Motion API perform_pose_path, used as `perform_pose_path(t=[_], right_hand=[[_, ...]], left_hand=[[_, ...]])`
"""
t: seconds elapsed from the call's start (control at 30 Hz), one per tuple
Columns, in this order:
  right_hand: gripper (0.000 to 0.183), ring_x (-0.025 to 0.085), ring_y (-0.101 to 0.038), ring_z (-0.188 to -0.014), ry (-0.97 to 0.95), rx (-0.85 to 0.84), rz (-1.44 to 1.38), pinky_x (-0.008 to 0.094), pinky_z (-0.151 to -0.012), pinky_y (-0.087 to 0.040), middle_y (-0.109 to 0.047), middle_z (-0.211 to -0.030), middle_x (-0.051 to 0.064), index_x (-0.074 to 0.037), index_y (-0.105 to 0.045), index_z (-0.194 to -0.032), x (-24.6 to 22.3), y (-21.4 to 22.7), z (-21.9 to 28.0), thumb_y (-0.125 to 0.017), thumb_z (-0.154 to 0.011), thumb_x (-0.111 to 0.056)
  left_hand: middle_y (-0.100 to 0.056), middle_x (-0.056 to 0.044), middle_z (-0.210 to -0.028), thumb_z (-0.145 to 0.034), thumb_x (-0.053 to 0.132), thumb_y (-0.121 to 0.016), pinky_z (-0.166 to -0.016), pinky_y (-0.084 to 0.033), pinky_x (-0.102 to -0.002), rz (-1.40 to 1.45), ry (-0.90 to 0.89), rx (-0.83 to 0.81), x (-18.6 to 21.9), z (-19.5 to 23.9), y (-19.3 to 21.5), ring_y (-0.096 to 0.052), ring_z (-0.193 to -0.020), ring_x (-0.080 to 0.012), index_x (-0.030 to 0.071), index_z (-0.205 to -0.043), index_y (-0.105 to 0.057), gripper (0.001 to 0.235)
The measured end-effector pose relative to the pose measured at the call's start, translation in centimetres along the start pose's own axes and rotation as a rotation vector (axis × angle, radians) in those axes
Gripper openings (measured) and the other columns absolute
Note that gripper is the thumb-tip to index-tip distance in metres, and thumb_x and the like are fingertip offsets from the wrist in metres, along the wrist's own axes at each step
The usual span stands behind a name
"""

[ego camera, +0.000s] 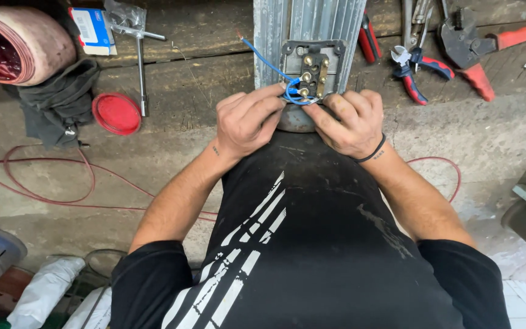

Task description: Wiring an electric motor by crimping terminals and connecting wires to the terminal block

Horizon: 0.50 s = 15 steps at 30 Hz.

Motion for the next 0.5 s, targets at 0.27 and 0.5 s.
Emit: perform_pose_path(t=[0.27,0.5], right_hand=[[0.025,0.03,-0.059,-0.09,0.027,0.09,-0.142,0.041,-0.077,-0.05,-0.066,-0.108,0.013,-0.011,-0.083,-0.106,0.7,0.0,0.1,-0.062,-0.103,-0.025],[0.021,0.03,-0.064,-0.085,-0.049,0.122,-0.213,0.042,-0.073,-0.053,-0.072,-0.104,0.012,-0.007,-0.084,-0.105,1.3,0.3,1.1,-0.069,-0.099,-0.021]], left_hand=[[-0.078,-0.006,-0.098,-0.1,0.015,-0.063,-0.06,-0.054,-0.032,-0.071,-0.102,-0.034,0.3,-0.2,0.1,-0.066,-0.059,-0.0245,0.013,-0.092,-0.072,0.012],[-0.077,-0.006,-0.098,-0.095,0.019,-0.072,-0.064,-0.057,-0.035,0.025,-0.011,0.007,-0.3,0.0,0.0,-0.072,-0.068,-0.0263,0.014,-0.095,-0.074,0.005]])
Point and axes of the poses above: each hand's wrist, its own z-axis away from the middle knuckle, its own y-axis out of the back of the hand, x = y × z, the point moved 6 cm from there along -z, towards the middle knuckle
